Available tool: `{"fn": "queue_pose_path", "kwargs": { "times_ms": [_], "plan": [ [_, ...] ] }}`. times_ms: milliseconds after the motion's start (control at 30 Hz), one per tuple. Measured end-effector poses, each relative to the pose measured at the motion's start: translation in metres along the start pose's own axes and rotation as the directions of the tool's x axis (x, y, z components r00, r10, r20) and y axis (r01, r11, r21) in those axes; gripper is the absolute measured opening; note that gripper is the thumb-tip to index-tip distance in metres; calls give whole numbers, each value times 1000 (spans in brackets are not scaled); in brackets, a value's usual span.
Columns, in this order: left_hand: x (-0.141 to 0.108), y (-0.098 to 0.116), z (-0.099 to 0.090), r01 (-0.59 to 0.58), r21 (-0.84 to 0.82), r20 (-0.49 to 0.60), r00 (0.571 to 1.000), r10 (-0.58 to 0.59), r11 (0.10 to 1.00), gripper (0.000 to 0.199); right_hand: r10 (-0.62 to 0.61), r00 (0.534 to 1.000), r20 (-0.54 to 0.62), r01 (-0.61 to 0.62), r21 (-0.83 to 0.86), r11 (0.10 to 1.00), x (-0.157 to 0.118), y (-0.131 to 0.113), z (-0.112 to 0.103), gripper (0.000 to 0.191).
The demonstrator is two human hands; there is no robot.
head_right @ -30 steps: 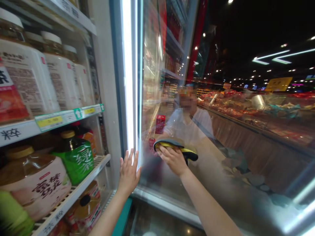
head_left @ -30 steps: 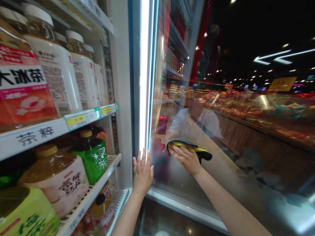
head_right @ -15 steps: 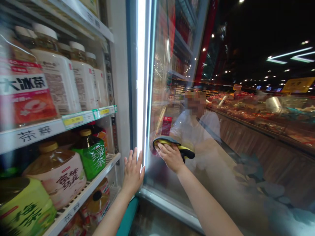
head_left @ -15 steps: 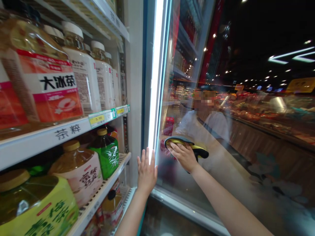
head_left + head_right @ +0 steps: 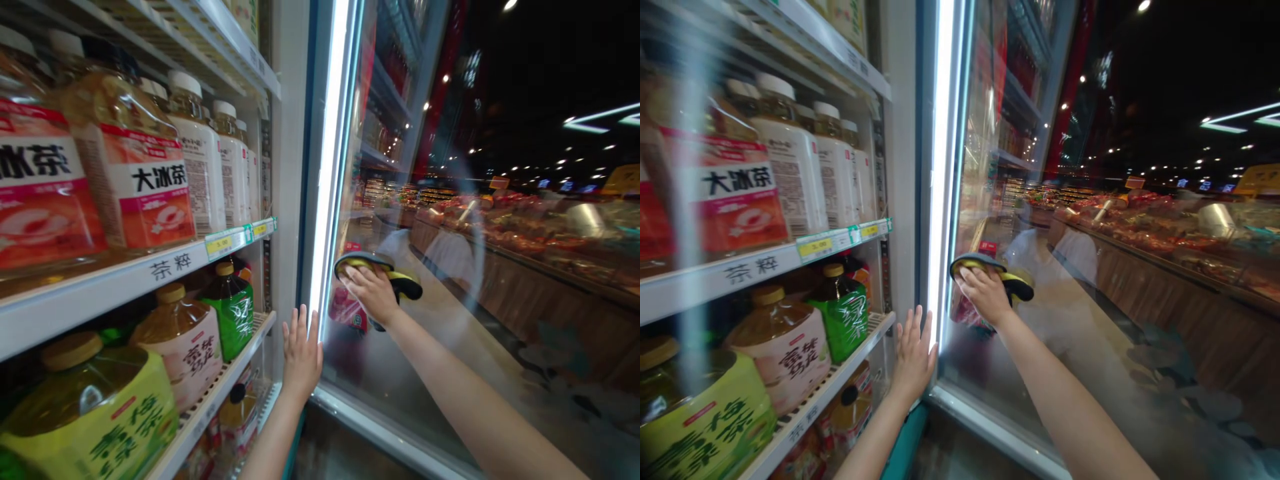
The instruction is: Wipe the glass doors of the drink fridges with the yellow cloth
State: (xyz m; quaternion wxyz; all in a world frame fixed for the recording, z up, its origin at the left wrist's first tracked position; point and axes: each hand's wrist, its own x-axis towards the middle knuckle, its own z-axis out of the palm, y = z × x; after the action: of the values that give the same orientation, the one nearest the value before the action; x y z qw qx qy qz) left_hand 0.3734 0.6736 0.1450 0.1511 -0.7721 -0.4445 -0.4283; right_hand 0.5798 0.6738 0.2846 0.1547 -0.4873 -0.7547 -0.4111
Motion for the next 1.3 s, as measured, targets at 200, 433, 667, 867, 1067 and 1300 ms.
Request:
{"fn": "queue_pose_path", "kwargs": {
  "times_ms": [200,433,667,867,1067,1300],
  "plan": [
    [10,2,-4,30,24,-11,999,-30,999,76,121,987,-108,-119,27,993,55,-15,6,42],
    [4,-10,-10,53,76,19,998,-54,996,73,-226,974,17,222,116,968,-29,-61,66,23],
    [30,-7,-15,1,62,-19,1000,0,998,77,-168,973,-157,174,26,984,61,-3,-10,39],
    [86,-7,-14,-59,41,-82,995,62,997,81,-42,960,-278,42,-8,999,179,38,-60,47],
    [83,-14,-3,-7,17,-45,999,8,1000,80,-64,969,-240,71,18,997,160,19,-16,42],
    [20,-17,21,66,19,39,997,-66,998,77,-269,962,-43,272,120,955,63,-34,41,51]
  ]
}}
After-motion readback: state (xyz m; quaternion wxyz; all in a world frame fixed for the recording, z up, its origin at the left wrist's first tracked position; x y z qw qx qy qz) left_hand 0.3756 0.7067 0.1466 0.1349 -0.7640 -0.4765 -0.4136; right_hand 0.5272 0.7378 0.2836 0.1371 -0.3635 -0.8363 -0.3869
